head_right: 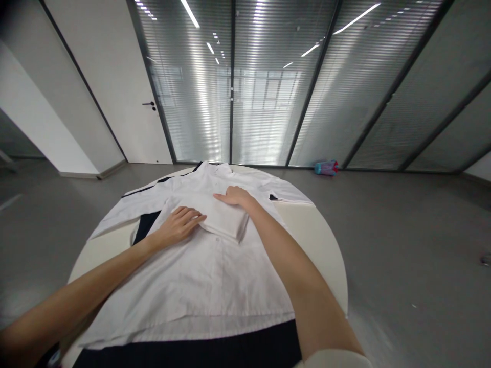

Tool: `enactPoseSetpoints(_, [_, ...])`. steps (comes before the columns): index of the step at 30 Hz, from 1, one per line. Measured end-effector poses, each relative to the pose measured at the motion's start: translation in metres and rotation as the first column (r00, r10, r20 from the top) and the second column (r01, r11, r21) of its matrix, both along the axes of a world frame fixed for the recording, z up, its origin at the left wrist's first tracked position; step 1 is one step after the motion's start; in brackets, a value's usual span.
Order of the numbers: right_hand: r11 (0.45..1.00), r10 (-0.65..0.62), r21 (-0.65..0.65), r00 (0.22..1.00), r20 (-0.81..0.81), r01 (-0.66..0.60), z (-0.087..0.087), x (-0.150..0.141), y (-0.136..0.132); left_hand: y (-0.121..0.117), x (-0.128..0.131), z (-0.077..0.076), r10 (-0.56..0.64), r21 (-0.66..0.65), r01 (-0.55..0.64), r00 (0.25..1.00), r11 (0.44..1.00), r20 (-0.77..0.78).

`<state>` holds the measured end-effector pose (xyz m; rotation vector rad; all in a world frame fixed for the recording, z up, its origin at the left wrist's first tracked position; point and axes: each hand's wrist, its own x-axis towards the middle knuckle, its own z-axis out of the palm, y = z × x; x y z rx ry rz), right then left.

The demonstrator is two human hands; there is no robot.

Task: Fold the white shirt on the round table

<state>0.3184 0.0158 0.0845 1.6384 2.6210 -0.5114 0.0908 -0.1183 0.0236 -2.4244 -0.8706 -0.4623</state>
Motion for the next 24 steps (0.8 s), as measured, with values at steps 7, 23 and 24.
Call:
enactPoseSetpoints(7, [0.962,0.045,-0.256,0.976,-0.211,-0.100,0.011,0.007,-0.003,-0.003,-0.006,-0.004,-0.033,-0.089,0.036,0.999,0.995,0.026])
enactPoseSetpoints(23, [0.640,-0.756,-0.601,0.254,-0.603,0.479,-0.001,0.290,-0.093,0.004,0.002,-0.028,0.473,-0.583,-0.415,0.879,0.699,-0.059])
enactPoseSetpoints(24, [0.620,-0.772,-0.609,0.242,-0.588,0.496,-0.005,0.298,-0.097,0.003,0.001,-0.027,0.476,-0.585,-0.423,0.876,0.692,-0.071])
